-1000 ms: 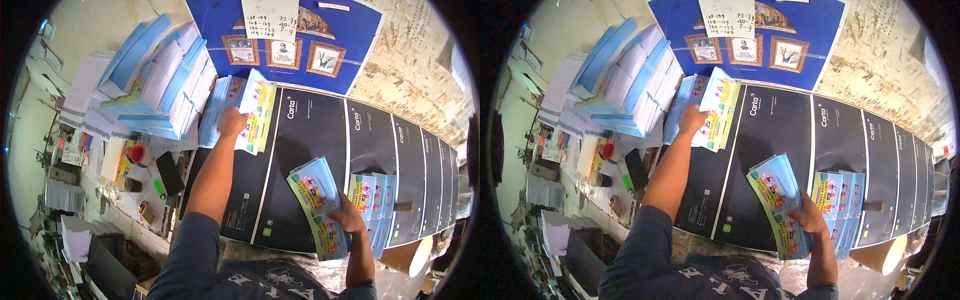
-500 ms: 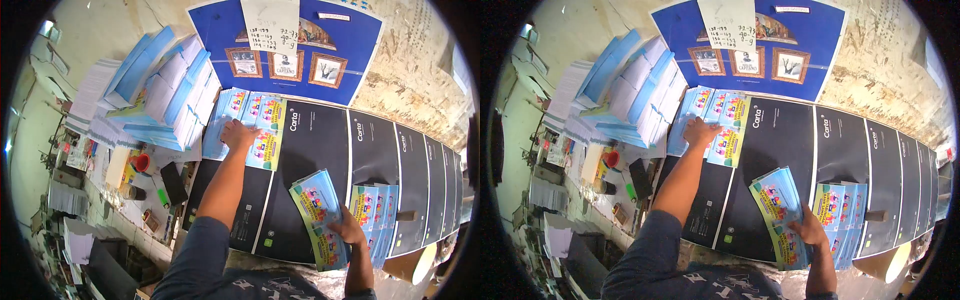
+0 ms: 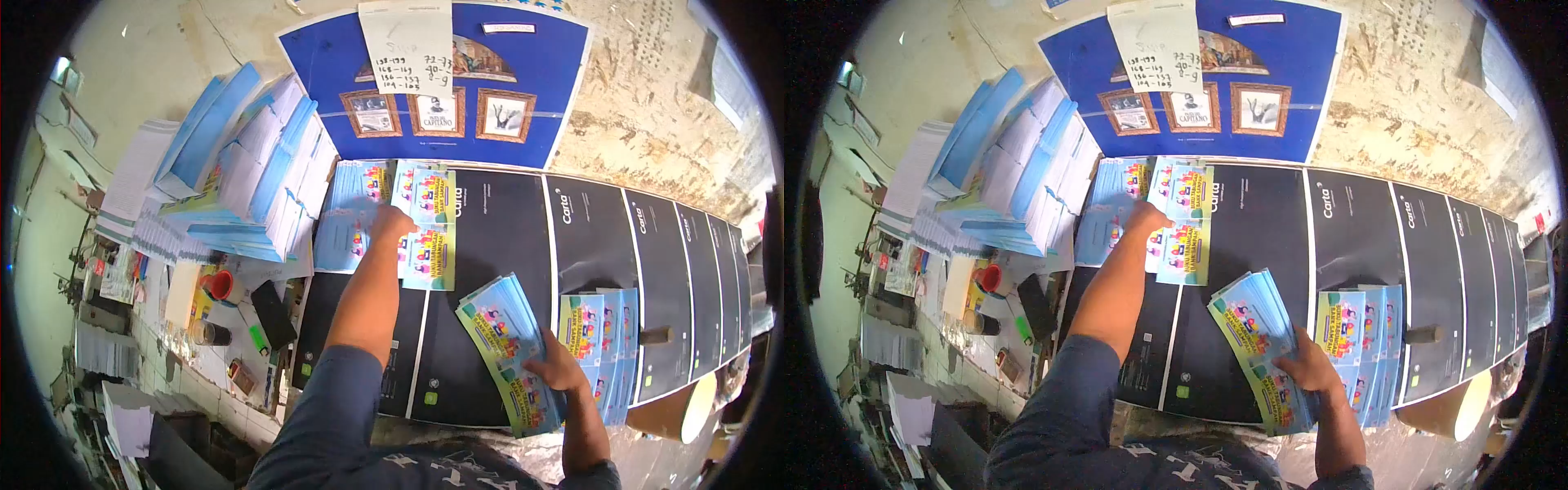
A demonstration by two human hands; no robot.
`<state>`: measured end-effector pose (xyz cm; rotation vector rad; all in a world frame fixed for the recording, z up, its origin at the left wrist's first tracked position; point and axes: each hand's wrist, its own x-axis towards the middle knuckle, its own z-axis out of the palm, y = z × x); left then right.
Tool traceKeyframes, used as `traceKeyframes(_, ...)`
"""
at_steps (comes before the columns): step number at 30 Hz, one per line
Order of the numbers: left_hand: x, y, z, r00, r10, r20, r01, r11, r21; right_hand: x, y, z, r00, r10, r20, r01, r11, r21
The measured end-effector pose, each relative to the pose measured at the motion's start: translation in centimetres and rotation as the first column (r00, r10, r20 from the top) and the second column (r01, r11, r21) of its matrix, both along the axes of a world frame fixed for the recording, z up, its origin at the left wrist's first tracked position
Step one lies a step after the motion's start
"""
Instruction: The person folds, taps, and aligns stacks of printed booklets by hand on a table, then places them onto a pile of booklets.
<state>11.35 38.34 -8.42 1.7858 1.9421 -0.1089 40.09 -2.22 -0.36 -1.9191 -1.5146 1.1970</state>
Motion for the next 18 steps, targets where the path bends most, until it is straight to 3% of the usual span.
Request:
traceKeyframes(1, -0.1, 0.8, -2.3, 1.000, -0.006, 0.004, 0.006, 1.000, -0.002, -0.2, 0.2, 0.5, 1.000, -0.011, 0.013, 0.011, 1.000, -0.016)
traceKeyframes(2, -0.3, 1.8, -4.4, 0.997, -0.040, 0.061, 0.032, 0.991, 0.132, -0.3, 0.1, 0.5, 1.000, -0.008, -0.012, 0.007, 1.000, -0.015)
traceKeyframes(5, 0.6, -3.7, 4.3, 0.974, -0.070, 0.216, 0.007, 0.960, 0.279, -0.2, -0.1, -0.3, 0.997, 0.009, 0.072, -0.009, 1.000, 0.001)
traceKeyframes(6, -1.0, -3.2, 4.4, 0.921, -0.062, 0.385, -0.045, 0.964, 0.263, -0.3, -0.3, -0.7, 0.991, 0.032, 0.134, -0.039, 0.998, 0.054)
traceKeyframes(7, -2.6, -2.7, 3.9, 0.859, -0.169, 0.484, -0.051, 0.911, 0.409, -0.3, -0.5, -0.6, 0.978, 0.050, 0.202, -0.071, 0.993, 0.098)
traceKeyframes(8, -3.0, -5.7, 8.9, 0.847, -0.231, 0.479, 0.045, 0.929, 0.368, -0.6, -0.8, 0.5, 0.992, 0.019, 0.124, -0.027, 0.997, 0.066)
traceKeyframes(9, -4.1, -7.1, 11.1, 0.937, -0.158, 0.312, 0.048, 0.942, 0.333, -1.1, -1.2, 1.7, 0.999, -0.009, 0.045, 0.007, 0.999, 0.039)
traceKeyframes(10, -7.1, -7.1, 10.1, 0.919, -0.294, 0.263, 0.158, 0.886, 0.436, -1.8, -1.9, 3.5, 0.997, -0.051, 0.049, 0.051, 0.999, 0.012)
traceKeyframes(11, -7.8, -10.1, 12.4, 0.909, -0.382, 0.167, 0.244, 0.811, 0.531, -2.6, -2.4, 5.6, 0.980, -0.104, 0.168, 0.112, 0.993, -0.039)
traceKeyframes(12, -8.0, -12.7, 14.9, 0.928, -0.361, 0.089, 0.271, 0.821, 0.502, -3.0, -2.7, 6.7, 0.947, -0.140, 0.288, 0.168, 0.983, -0.073)
traceKeyframes(13, -8.0, -15.2, 16.3, 0.944, -0.329, 0.012, 0.284, 0.834, 0.473, -3.1, -3.2, 6.5, 0.943, -0.150, 0.296, 0.181, 0.980, -0.079)
traceKeyframes(15, -7.9, -18.5, 16.7, 0.950, -0.310, -0.029, 0.292, 0.854, 0.431, -3.9, -4.5, 5.3, 0.910, -0.184, 0.373, 0.187, 0.982, 0.028)
traceKeyframes(16, -8.3, -19.9, 16.7, 0.957, -0.280, -0.078, 0.288, 0.872, 0.396, -4.1, -5.0, 4.0, 0.895, -0.116, 0.431, 0.098, 0.993, 0.062)
traceKeyframes(18, -9.8, -20.8, 12.9, 0.922, -0.368, -0.117, 0.384, 0.840, 0.384, -4.1, -5.2, 3.2, 0.901, -0.119, 0.417, 0.084, 0.991, 0.102)
